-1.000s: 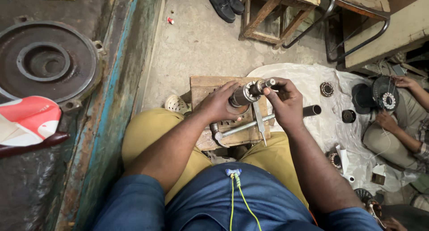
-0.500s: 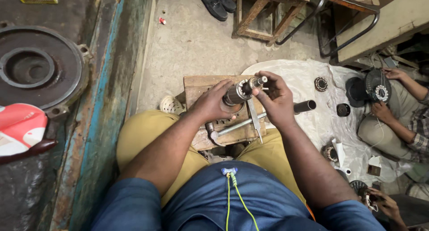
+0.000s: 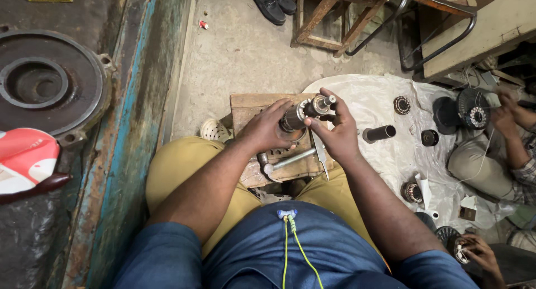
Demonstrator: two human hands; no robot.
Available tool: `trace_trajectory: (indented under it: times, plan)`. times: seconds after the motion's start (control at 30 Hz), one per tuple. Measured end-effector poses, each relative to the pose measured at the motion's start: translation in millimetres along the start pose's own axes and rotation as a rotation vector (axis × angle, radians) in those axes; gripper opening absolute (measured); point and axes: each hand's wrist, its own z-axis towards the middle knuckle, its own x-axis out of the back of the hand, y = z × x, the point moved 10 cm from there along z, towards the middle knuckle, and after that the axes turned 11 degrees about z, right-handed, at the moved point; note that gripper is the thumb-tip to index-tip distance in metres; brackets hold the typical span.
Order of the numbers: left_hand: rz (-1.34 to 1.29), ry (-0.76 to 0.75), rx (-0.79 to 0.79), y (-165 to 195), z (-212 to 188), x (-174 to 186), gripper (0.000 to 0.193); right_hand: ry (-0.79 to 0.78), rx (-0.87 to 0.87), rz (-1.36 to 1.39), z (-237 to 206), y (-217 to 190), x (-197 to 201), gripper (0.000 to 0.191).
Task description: The person holds a cylindrical motor component on a wooden block and uses a metal rod to tap and adjust internal parts. They rotate the component, insert and remove a small cylindrical piece, and continue tapping with the rod while seated on the floor.
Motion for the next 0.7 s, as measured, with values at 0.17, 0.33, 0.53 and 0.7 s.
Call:
trace_trajectory:
  times: [0.17,0.33,0.53,0.7]
  plan:
    - [0.003,0.047,-0.059,3.8,0.0,2.7,0.122,-0.043,-0.072,-0.089,-0.8,14.6,-8.8,0.085]
    - [-0.029,0.030,-0.026,-0.4,0.6,-0.7,0.121,-0.059,-0.117,-0.075,1.1,31.3,-21.0,0.087]
    - [-0.021,0.065,-0.045,-0.1,1.7,0.7,0.118,-0.039,-0.157,-0.042,3.4,41.4,-29.8,0.056]
    - [0.080,0.162,-0.086,6.6,-1.1,6.8,0.109,-0.052,-0.116,-0.043,4.7,34.0,-34.8,0.042]
